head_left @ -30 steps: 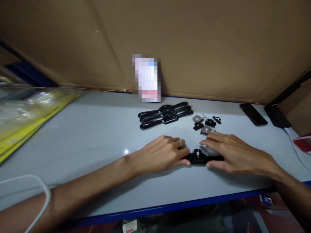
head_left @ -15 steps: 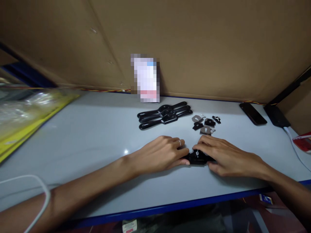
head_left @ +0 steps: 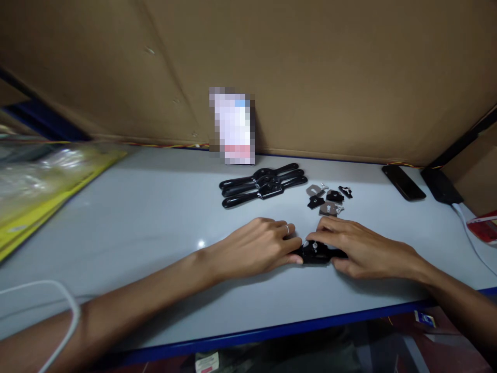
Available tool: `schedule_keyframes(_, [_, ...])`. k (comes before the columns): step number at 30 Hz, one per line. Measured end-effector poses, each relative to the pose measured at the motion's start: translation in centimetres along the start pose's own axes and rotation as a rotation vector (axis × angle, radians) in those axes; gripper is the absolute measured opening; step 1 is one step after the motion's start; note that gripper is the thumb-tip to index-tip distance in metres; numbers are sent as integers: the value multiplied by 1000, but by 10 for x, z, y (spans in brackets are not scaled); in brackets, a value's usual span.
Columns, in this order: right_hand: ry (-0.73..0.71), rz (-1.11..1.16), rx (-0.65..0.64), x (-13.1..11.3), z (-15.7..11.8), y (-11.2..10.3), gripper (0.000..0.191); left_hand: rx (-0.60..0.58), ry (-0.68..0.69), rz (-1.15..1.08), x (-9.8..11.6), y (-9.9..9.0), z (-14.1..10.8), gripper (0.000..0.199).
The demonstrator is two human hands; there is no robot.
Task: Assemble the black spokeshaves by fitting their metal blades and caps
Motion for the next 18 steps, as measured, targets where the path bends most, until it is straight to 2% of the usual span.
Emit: schedule_keyframes(18, [13, -1, -2, -1, 0, -1, 50, -14, -5, 7, -1, 1, 0, 41])
Point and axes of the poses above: each hand's wrist, its own z-axis towards the middle knuckle, its own y-axis out of the palm, x = y × z, the point moved 9 cm from there along z, towards the middle knuckle, and after that the axes turned 9 degrees about y, right-handed, at the moved point
